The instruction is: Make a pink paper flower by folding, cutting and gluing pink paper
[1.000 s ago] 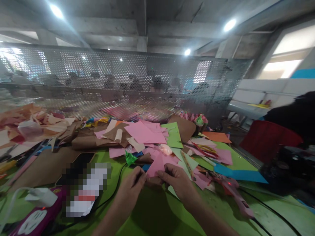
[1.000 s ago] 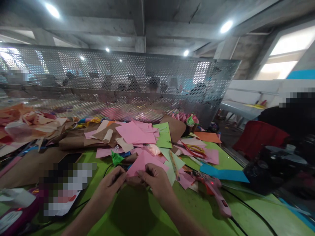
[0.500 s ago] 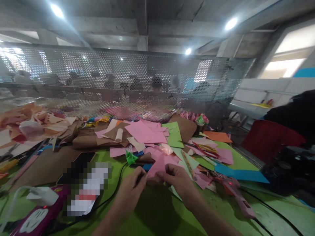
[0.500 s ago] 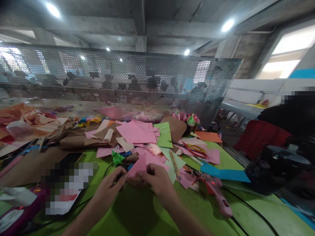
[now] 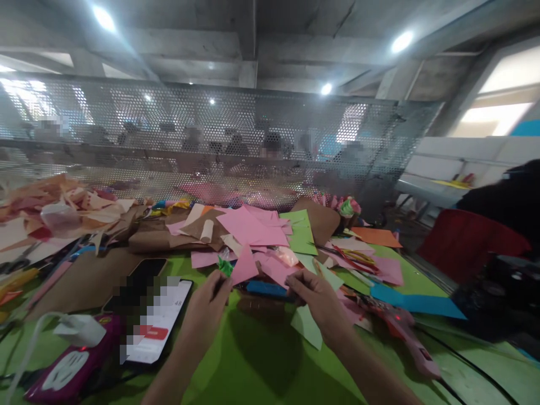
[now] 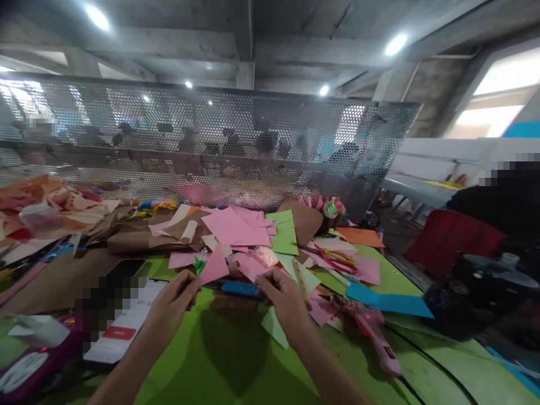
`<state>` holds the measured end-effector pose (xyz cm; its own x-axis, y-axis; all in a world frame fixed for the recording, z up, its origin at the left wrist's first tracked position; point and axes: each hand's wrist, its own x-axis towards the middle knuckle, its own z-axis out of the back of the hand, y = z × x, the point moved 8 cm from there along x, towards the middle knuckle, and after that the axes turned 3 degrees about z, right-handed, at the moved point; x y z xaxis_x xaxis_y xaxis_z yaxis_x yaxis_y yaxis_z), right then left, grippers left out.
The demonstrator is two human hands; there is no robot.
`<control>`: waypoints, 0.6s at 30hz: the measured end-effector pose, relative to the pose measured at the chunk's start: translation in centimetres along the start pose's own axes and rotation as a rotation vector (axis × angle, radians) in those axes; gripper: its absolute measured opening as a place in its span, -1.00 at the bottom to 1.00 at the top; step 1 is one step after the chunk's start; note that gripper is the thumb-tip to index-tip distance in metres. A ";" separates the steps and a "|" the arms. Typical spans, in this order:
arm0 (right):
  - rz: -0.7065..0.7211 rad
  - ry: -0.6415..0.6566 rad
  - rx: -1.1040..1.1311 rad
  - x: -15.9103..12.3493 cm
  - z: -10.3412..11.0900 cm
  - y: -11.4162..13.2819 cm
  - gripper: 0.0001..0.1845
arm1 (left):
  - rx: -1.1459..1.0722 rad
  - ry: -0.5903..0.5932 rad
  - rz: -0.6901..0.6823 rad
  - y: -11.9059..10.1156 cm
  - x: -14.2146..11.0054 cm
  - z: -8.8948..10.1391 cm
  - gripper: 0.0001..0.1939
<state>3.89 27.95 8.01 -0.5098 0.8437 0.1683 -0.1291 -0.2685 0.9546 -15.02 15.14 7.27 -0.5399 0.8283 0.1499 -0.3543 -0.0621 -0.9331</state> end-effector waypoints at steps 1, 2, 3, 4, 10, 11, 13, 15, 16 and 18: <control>0.013 -0.006 -0.016 0.2 0.3 0.0 -0.65 | 0.074 -0.009 0.009 0.0 0.2 0.4 -0.72; 0.027 -0.007 -0.034 0.4 0.5 0.0 -0.65 | 0.168 -0.014 0.018 0.0 0.3 0.7 -0.73; 0.043 -0.007 -0.054 0.6 0.6 -0.1 -0.64 | 0.271 -0.016 0.033 0.0 0.4 0.9 -0.74; 0.061 -0.008 -0.077 0.7 0.7 -0.1 -0.64 | 0.370 -0.019 0.050 0.0 0.5 1.1 -0.75; 0.151 0.011 -0.269 1.0 0.8 0.0 -0.69 | 0.704 -0.037 0.142 0.7 0.8 2.1 -0.74; 0.164 0.017 -0.308 1.2 0.9 0.1 -0.72 | 0.733 -0.030 0.152 0.9 0.8 2.2 -0.73; 0.195 0.029 -0.395 2.1 1.0 0.6 -0.75 | 0.777 -0.008 0.162 1.3 0.8 2.1 -0.71; 0.232 0.039 -0.492 3.4 1.0 1.5 -0.74 | 0.794 0.004 0.161 1.3 0.9 2.0 -0.72; 0.250 0.044 -0.541 4.3 0.9 1.9 -0.72 | 0.795 -0.002 0.158 1.2 0.9 2.1 -0.72; 0.280 0.058 -0.636 6.2 0.2 2.6 -0.69 | 0.798 -0.029 0.158 0.8 0.8 2.2 -0.68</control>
<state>0.61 32.56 11.60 -0.6386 0.6815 0.3574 -0.4499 -0.7075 0.5450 -17.41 14.55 7.39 -0.6446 0.7625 0.0548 -0.7040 -0.5641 -0.4314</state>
